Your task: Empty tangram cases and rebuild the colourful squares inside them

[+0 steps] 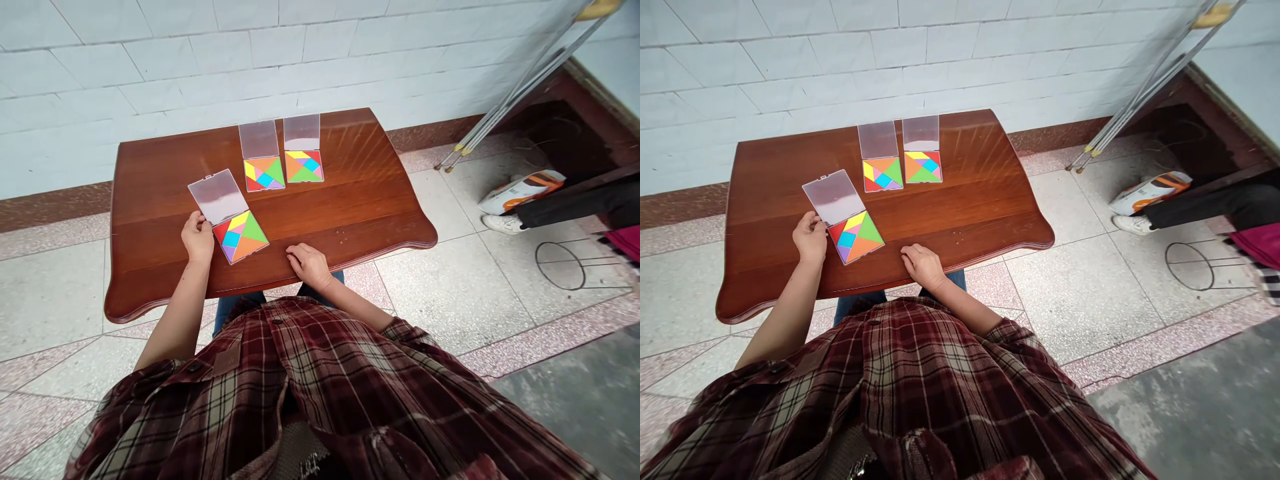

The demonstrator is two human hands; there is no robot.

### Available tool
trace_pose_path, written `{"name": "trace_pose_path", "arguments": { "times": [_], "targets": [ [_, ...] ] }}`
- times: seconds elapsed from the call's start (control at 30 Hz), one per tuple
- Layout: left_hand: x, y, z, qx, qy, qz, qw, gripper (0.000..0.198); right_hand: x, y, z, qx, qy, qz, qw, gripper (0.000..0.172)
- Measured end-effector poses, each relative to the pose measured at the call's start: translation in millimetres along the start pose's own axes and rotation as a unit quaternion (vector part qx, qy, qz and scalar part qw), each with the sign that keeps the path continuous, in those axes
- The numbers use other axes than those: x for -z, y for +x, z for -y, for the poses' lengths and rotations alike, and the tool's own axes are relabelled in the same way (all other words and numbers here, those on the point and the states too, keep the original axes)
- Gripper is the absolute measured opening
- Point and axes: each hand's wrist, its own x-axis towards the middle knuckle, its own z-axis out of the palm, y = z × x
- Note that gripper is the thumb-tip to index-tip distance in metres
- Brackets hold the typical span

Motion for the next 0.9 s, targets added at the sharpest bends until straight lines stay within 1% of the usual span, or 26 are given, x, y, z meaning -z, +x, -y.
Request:
{"name": "trace_pose_path", "arguments": {
  "times": [0.07,0.1,0.13,0.17,0.2,0.23,0.3,0.33,0.37,0.43,0.5,0.57,0.63,0.67,0.73,0.8,0.9],
  "targets": [
    [6.0,-10,-7,0.046,0.011,-0.028,0.998,0.032,1,0,1,-0.006,0.002,0.006,1.0,0.024],
    [9.9,-19,-11,0.047,0.021,-0.037,0.998,0.031,2,0,1,-0.009,0.003,0.009,1.0,0.024],
    [13.9,-30,-16,0.024,0.036,-0.033,0.999,0.031,2,0,2,-0.011,0.005,0.011,1.0,0.024],
    [17.6,-42,-21,-0.009,0.05,-0.02,0.999,0.031,2,0,2,-0.013,0.006,0.013,1.0,0.024],
    [20.6,-56,-26,-0.05,0.065,0.008,0.997,0.03,3,0,2,-0.013,0.005,0.013,1.0,0.025],
    [22.6,-70,-30,-0.1,0.085,0.049,0.99,0.029,3,0,2,-0.012,0.004,0.013,1.0,0.025],
    [23.3,-95,-36,-0.207,0.139,0.116,0.961,0.024,3,0,2,-0.014,0.002,0.01,1.0,0.025],
    [22.3,-104,-38,-0.247,0.168,0.144,0.943,0.023,3,-1,3,-0.016,0.002,0.008,1.0,0.025],
    [20.7,-111,-39,-0.273,0.199,0.168,0.926,0.023,3,-1,3,-0.018,0.005,0.007,1.0,0.025],
    [17.2,-116,-39,-0.3,0.25,0.192,0.9,0.024,3,-2,3,-0.022,0.014,0.01,1.0,0.025],
    [14.9,-113,-37,-0.313,0.283,0.194,0.886,0.025,4,-1,1,-0.019,0.034,0.021,0.999,0.024],
    [14.3,-105,-35,-0.322,0.297,0.189,0.879,0.026,7,5,-6,-0.007,0.074,0.031,0.997,0.022],
    [14.1,-95,-34,-0.324,0.299,0.188,0.878,0.027,13,18,-19,-0.003,0.124,0.024,0.992,0.019],
    [13.6,-89,-34,-0.32,0.297,0.188,0.88,0.027,18,28,-28,-0.012,0.147,0.01,0.989,0.018],
    [10.8,-76,-32,-0.311,0.289,0.185,0.886,0.026,28,51,-50,-0.054,0.183,-0.026,0.981,0.015],
    [4.9,-60,-30,-0.295,0.279,0.172,0.897,0.025,38,78,-74,-0.117,0.22,-0.053,0.967,0.013],
    [-7.6,-34,-28,-0.273,0.259,0.154,0.913,0.024,51,116,-104,-0.189,0.228,-0.098,0.95,0.012]
  ]
}}
